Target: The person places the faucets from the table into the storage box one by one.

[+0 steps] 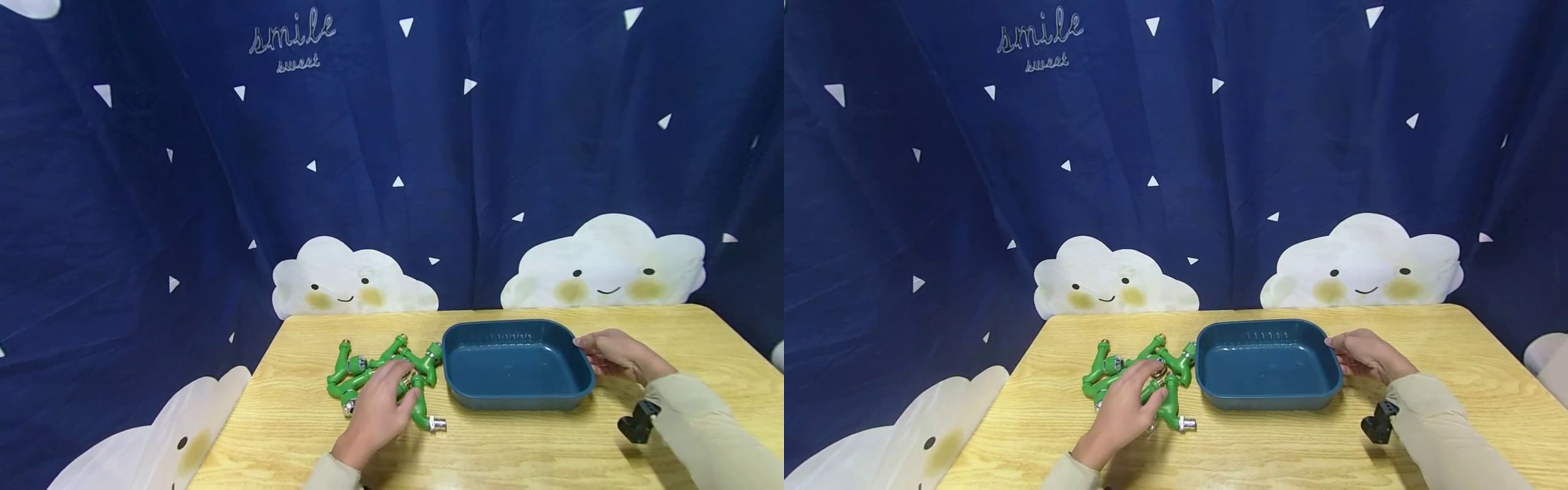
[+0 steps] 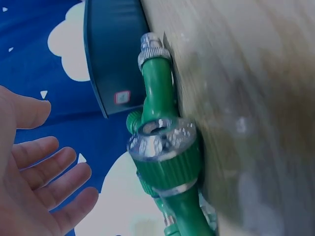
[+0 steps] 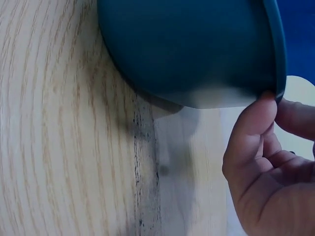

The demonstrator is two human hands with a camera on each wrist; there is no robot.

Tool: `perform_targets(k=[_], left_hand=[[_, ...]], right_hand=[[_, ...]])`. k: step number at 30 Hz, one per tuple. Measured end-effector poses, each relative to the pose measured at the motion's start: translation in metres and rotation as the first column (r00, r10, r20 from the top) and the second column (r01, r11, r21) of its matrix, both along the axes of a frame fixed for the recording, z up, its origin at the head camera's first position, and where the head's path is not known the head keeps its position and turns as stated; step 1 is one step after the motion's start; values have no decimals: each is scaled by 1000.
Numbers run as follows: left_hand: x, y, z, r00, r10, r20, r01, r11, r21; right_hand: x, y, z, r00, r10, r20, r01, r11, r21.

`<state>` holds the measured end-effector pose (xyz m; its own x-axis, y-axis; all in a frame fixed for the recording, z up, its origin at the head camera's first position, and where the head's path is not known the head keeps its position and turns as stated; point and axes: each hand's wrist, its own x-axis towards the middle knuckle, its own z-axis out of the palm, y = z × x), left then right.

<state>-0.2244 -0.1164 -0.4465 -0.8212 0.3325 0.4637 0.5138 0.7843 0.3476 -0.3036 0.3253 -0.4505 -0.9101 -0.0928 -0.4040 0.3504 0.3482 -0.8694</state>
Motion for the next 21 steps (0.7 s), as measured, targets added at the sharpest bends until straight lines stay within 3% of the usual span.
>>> perform_targets(k=[11, 16, 21], left_hand=[[-24, -7, 15, 1000, 4, -14, -5, 999, -37], [-27, -10, 23, 1000, -10, 18, 10, 1000, -9], [-31, -15, 23, 999, -8, 33, 9, 999, -54]], right_hand=[[3, 1, -1, 1000, 1, 1, -1, 1000, -8], [4, 0, -1, 1000, 4, 4, -4, 1000, -29], [3, -1, 1, 1000, 6, 6, -6, 999, -36]])
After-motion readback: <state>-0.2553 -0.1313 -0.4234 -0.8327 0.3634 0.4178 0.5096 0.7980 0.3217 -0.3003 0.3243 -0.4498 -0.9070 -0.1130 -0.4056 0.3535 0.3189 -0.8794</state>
